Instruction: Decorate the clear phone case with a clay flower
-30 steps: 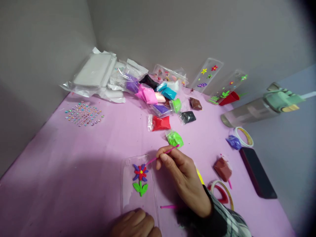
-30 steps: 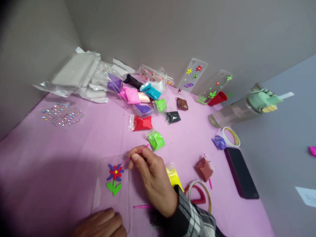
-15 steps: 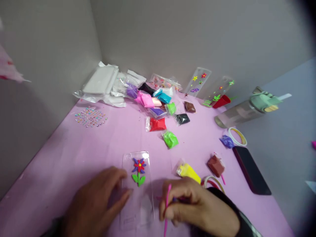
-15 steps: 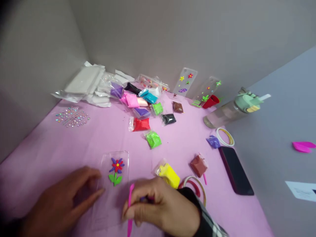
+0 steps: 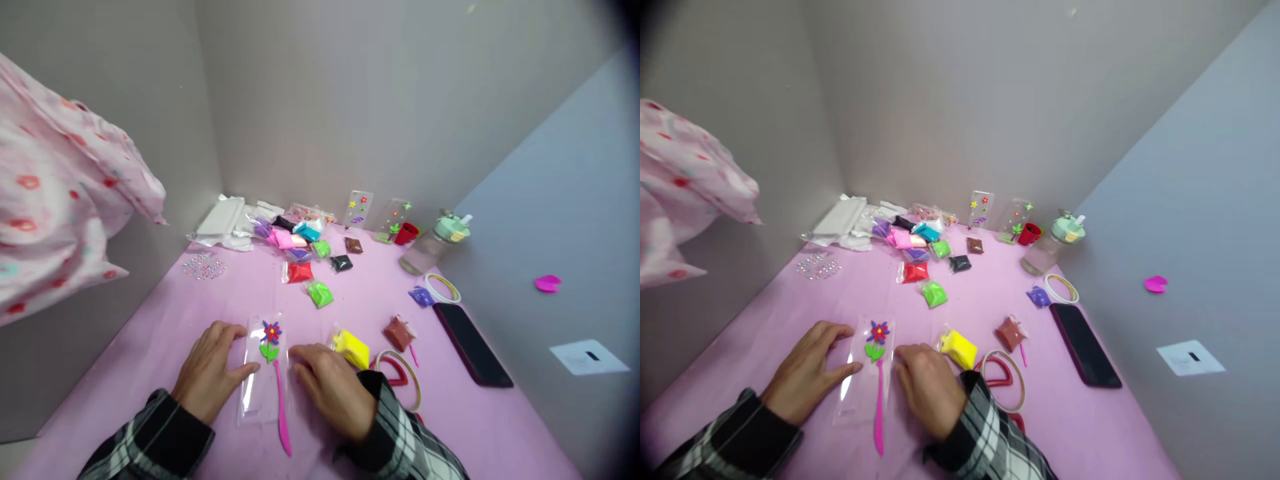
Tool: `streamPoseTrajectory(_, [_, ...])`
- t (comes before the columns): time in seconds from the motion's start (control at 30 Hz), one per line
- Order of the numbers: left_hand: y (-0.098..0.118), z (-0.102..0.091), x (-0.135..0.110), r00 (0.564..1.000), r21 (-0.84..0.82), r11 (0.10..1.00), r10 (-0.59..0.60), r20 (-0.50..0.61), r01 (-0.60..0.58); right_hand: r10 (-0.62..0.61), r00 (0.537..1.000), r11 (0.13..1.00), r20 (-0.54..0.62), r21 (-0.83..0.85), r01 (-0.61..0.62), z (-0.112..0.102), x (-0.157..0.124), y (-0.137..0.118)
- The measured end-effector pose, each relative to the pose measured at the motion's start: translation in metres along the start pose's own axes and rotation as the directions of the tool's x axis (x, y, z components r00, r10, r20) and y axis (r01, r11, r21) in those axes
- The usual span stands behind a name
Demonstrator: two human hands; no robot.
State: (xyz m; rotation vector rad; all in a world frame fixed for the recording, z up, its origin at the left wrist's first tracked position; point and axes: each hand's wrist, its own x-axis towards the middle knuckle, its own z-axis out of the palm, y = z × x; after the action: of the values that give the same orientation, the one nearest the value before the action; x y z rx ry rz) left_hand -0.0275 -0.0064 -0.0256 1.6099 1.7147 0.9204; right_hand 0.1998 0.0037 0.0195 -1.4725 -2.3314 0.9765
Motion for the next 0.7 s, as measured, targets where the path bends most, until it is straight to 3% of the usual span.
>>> streamPoseTrajectory(0.1, [0.002, 0.001, -0.002, 0.993, -0.295, 0.949, -0.121, -0.006, 0.114, 0.041, 0.999, 0.97, -0.024, 0.241, -0.034, 0.006, -0.001, 0.002])
streamPoseTrajectory(0.23, [0.009, -0.001, -0.005, 0.991, -0.475, 0.87, -0.121, 0.052, 0.132, 0.077, 0.996, 0.864, -0.034, 0.5, -0.05, 0.004, 0.003, 0.005])
streamPoseTrajectory(0.47, [0.063, -0.006, 0.002, 0.987, -0.727, 0.669, -0.077, 0.14, 0.155, 0.068, 0.945, 0.672, -0.321, 0.714, 0.195, -0.036, -0.008, 0.007])
streamPoseTrajectory(0.57, [0.077, 0.004, 0.009, 0.979, -0.723, 0.671, -0.021, 0.202, 0.164, 0.127, 0.897, 0.69, -0.424, 0.688, 0.227, -0.047, -0.014, 0.006])
streamPoseTrajectory(0.7, [0.073, 0.016, 0.013, 0.964, -0.69, 0.701, 0.011, 0.265, 0.182, 0.125, 0.82, 0.794, -0.558, 0.552, 0.254, -0.047, -0.012, 0.009])
